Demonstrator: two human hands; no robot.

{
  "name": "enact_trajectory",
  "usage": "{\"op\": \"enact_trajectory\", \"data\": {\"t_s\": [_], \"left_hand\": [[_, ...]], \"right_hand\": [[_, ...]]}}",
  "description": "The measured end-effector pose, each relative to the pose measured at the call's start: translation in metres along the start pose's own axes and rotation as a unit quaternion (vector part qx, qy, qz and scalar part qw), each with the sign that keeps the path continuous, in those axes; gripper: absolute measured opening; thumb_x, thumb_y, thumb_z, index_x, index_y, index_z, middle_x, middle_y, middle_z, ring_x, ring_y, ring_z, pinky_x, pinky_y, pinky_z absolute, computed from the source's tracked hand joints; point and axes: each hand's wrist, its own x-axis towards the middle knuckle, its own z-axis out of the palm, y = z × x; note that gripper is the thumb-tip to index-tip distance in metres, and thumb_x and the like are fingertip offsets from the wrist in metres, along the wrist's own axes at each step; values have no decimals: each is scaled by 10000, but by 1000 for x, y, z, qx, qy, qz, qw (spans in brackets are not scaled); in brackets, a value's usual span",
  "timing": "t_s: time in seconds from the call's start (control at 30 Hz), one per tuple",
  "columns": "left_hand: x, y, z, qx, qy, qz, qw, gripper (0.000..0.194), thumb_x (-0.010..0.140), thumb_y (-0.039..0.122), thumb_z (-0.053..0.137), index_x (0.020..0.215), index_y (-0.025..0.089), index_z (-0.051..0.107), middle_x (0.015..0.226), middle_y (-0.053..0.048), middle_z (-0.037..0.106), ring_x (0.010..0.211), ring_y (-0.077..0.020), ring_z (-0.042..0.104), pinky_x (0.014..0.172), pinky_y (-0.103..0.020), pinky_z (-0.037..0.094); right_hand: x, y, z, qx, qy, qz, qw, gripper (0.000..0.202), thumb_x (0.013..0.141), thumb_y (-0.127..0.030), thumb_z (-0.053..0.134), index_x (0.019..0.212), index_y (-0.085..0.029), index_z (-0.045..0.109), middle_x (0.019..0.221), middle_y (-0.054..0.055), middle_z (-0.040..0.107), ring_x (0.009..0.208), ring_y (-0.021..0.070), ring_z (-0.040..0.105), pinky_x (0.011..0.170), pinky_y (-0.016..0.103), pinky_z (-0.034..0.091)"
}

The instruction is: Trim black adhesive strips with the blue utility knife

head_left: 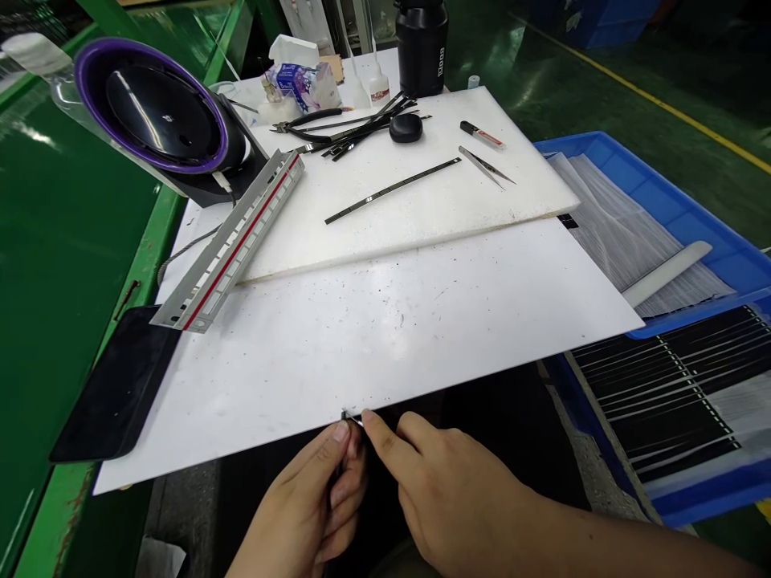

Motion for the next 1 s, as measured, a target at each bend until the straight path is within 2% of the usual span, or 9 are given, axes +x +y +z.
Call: {"op": "enact_trajectory", "data": {"t_s": [0.2, 0.43, 0.67, 1.0], "left_hand": [[2, 0, -2, -11, -8, -7, 1000, 400, 835, 574, 661, 744, 197, 566, 562, 73, 349, 477, -60, 146, 366, -141, 142], [1, 3, -1, -16, -10, -6, 1000, 414, 797, 584, 701, 737, 195, 573, 558, 77, 352, 479, -59, 135, 357, -130, 149], [0, 3, -2, -2, -8, -9, 1000, 433, 795, 602, 696, 738, 188, 581, 563, 78, 342, 483, -58, 138, 366, -132, 152], [2, 3, -4, -2, -17, -3, 1000, 406, 814, 575, 685, 744, 192, 572, 557, 74, 355, 469, -53, 145, 361, -132, 152]], "right_hand": [[-1, -1, -7, 31, -12, 2, 999, 696, 894, -103, 424, 1571, -139, 264, 1079, 94, 606, 708, 207, 615, 581, 320, 475], [-1, 0, -3, 24, 12, -9, 1000, 679, 897, -104, 429, 1560, -132, 283, 1081, 83, 611, 709, 198, 613, 603, 316, 485], [0, 1, -1, -8, 11, -15, 1000, 697, 883, -69, 444, 1555, -123, 267, 1027, 73, 602, 640, 166, 584, 527, 274, 442], [1, -7, 2, -49, 23, 3, 999, 732, 845, -55, 471, 1550, -112, 282, 1002, 84, 601, 593, 169, 578, 469, 278, 394]]}}
